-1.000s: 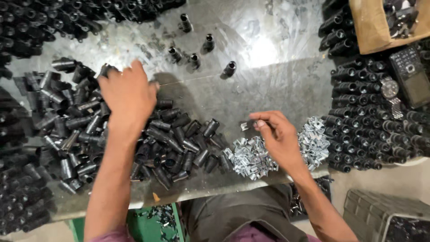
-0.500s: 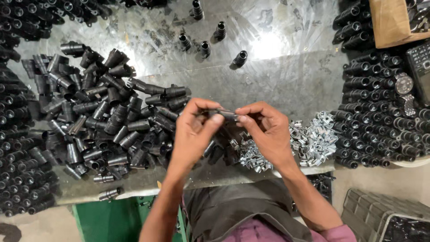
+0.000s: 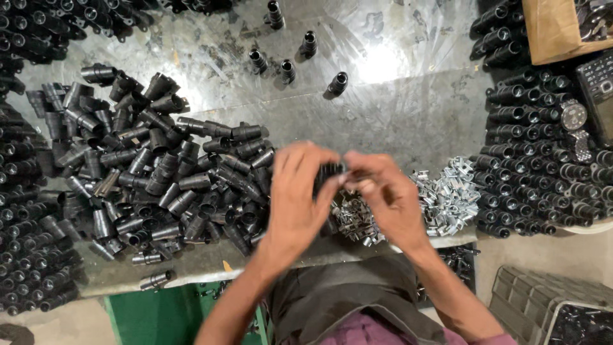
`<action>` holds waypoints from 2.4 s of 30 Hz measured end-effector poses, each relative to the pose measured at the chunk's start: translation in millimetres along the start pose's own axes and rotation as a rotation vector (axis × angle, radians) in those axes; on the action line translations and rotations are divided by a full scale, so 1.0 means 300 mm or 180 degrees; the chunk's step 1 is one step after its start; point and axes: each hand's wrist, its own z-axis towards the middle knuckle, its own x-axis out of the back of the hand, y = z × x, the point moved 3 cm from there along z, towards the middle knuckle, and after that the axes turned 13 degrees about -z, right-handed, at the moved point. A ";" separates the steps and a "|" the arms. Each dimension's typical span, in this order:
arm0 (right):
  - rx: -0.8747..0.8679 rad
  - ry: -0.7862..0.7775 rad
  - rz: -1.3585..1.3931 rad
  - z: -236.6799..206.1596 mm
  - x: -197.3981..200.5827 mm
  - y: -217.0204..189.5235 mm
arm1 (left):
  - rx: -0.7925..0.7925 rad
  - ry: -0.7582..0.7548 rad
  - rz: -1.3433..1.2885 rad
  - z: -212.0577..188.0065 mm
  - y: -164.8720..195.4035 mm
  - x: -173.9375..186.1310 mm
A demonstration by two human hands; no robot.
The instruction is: The person repeatedly picks up small black cylindrical metal parts and silver metal clips from piles on a metal workbench. They insert the clips into the cylinders by hand and place the assembled units into a separate area on the table. The process is continuous and repetitive throughout the clip.
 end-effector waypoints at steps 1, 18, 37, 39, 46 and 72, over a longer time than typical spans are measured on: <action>0.0062 0.0144 -0.0503 0.007 0.024 0.003 | -0.0262 -0.0007 0.0383 0.048 -0.003 0.009; -0.0183 -0.0130 -0.1363 0.045 0.078 0.096 | -0.0078 -0.1061 0.2632 0.257 -0.228 0.260; 0.0457 0.0162 -0.1718 0.064 -0.010 -0.155 | 0.0031 -0.0117 -0.0042 -0.020 -0.029 0.019; 0.0573 0.0133 -0.1799 0.057 -0.002 -0.154 | 0.0096 -0.0102 -0.0069 -0.021 -0.023 0.019; 0.0517 -0.0160 -0.0928 0.038 0.019 -0.096 | 0.0631 -0.0155 -0.0635 -0.048 -0.069 0.009; -0.0520 -0.0137 -0.0077 -0.001 0.005 0.123 | 0.0167 -0.0189 0.0604 0.011 -0.091 -0.019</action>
